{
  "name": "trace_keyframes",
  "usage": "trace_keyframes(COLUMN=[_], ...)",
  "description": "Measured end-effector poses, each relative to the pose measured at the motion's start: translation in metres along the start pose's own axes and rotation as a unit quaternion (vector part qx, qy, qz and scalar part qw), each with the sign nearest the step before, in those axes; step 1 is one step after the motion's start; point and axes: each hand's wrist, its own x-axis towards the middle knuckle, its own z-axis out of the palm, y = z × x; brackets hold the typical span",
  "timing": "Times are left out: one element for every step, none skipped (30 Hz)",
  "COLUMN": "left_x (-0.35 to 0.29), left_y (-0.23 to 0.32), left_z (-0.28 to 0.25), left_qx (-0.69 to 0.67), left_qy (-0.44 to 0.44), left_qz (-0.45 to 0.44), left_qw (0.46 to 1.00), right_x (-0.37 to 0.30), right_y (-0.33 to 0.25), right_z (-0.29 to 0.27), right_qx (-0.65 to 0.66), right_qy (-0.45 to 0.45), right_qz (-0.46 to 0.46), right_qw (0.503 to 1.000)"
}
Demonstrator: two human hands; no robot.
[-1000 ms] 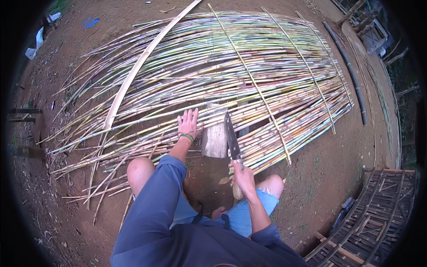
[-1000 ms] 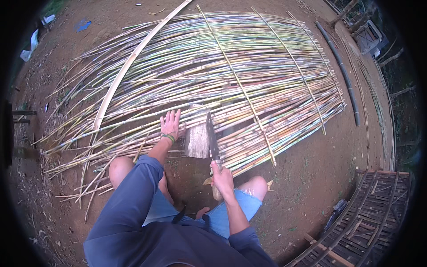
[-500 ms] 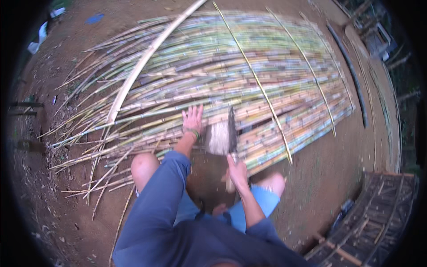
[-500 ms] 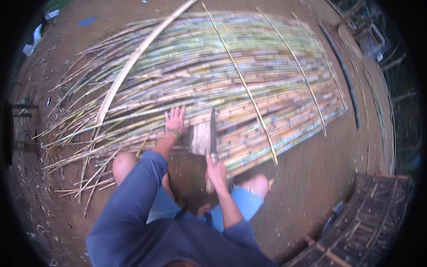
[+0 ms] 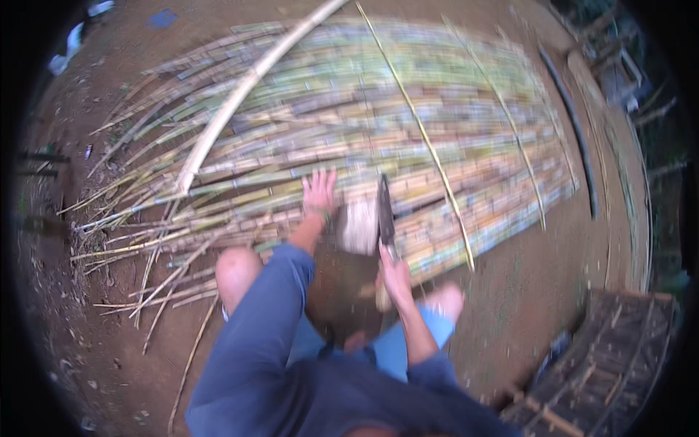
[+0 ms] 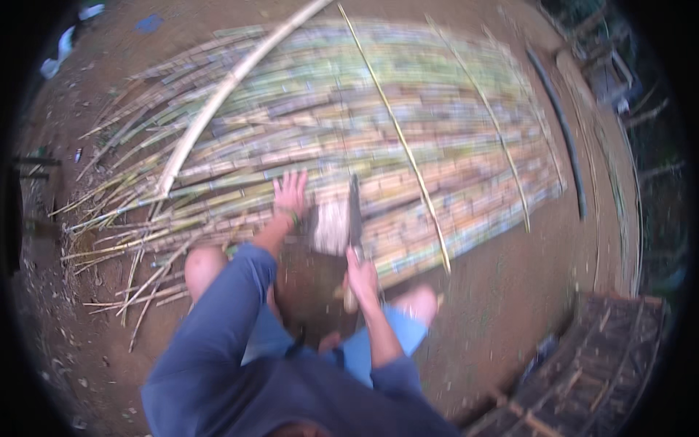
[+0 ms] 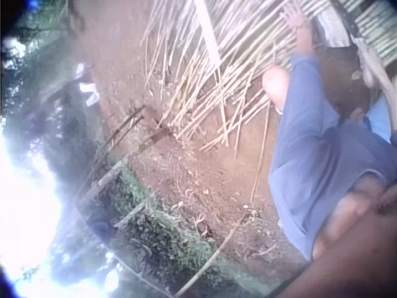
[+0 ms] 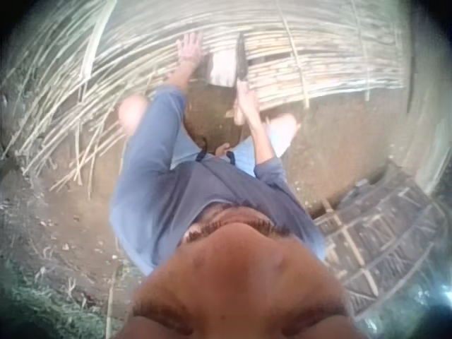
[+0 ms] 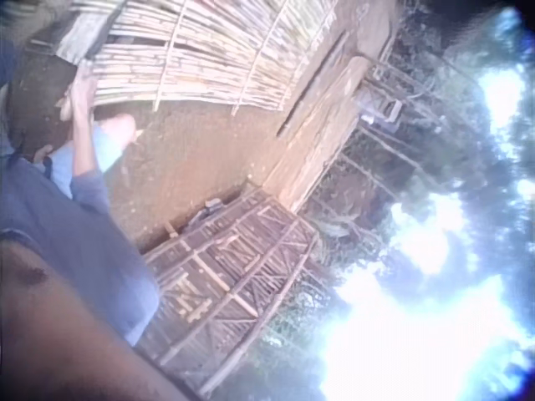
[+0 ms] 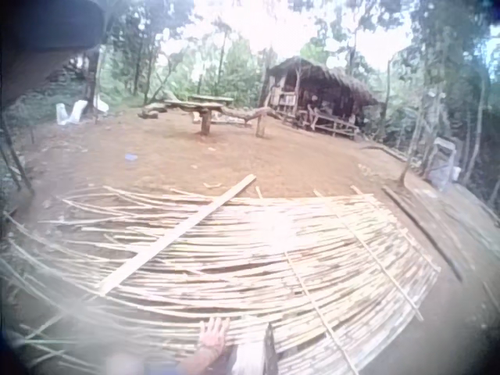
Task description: The person sits on the ground and uses a machete to split long bamboo poles into thin strips. They place the bamboo on a wooden block and repeatedly strike it with the machete to separate the material, then gather the resulting strips.
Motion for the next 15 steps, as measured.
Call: trace_keyframes(left_x=[0.009, -0.020, -0.018, 0.000, -0.006, -0.021, -0.019, -0.021, -0.017, -0.017, -0.018, -0.009, -0.005, -0.018, -0.017], left_y=[-0.014, -0.010, -0.010, -0.008, -0.002, 0.005, 0.003, 0.005, 0.001, 0.003, 0.008, 0.017, 0.025, 0.015, 0.006], left_z=[0.002, 0.023, 0.026, 0.014, 0.005, 0.003, 0.000, -0.002, 0.004, 0.008, 0.004, -0.005, -0.011, -0.005, -0.001], left_qx=[0.017, 0.021, 0.007, 0.002, -0.005, -0.011, -0.016, -0.008, 0.001, 0.004, -0.016, -0.020, -0.024, -0.017, 0.038], left_qy=[0.015, -0.009, 0.001, 0.008, -0.004, -0.024, -0.023, -0.041, -0.031, -0.027, -0.027, -0.028, -0.030, -0.049, -0.059], left_qz=[-0.013, -0.003, -0.006, -0.014, -0.015, -0.011, -0.006, -0.009, -0.011, -0.006, -0.002, 0.001, 0.000, -0.002, -0.006], left_qw=[1.000, 1.000, 1.000, 1.000, 1.000, 1.000, 1.000, 0.999, 0.999, 1.000, 0.999, 0.999, 0.999, 0.999, 0.997], right_x=[-0.010, -0.042, -0.044, -0.035, -0.042, -0.056, -0.060, -0.063, -0.051, -0.037, -0.028, -0.016, -0.005, -0.030, -0.031], right_y=[-0.045, -0.052, -0.063, -0.088, -0.104, -0.110, -0.119, -0.123, -0.104, -0.062, -0.004, 0.029, 0.058, 0.054, 0.008], right_z=[-0.014, -0.026, -0.038, -0.053, -0.071, -0.082, -0.082, -0.076, -0.052, -0.026, -0.024, -0.006, -0.002, 0.002, -0.014], right_qx=[0.000, -0.007, 0.050, 0.084, 0.117, 0.150, 0.230, 0.309, 0.402, 0.331, 0.093, -0.076, 0.073, 0.049, 0.022], right_qy=[0.011, 0.028, 0.013, 0.015, 0.015, 0.016, 0.017, 0.016, 0.058, 0.104, 0.061, 0.162, 0.000, 0.012, 0.020], right_qz=[-0.048, -0.051, -0.064, -0.146, -0.207, -0.259, -0.321, -0.379, -0.436, -0.437, -0.264, -0.187, 0.053, 0.041, -0.014], right_qw=[0.999, 0.998, 0.997, 0.986, 0.971, 0.954, 0.918, 0.872, 0.803, 0.830, 0.958, 0.966, 0.996, 0.998, 0.999])
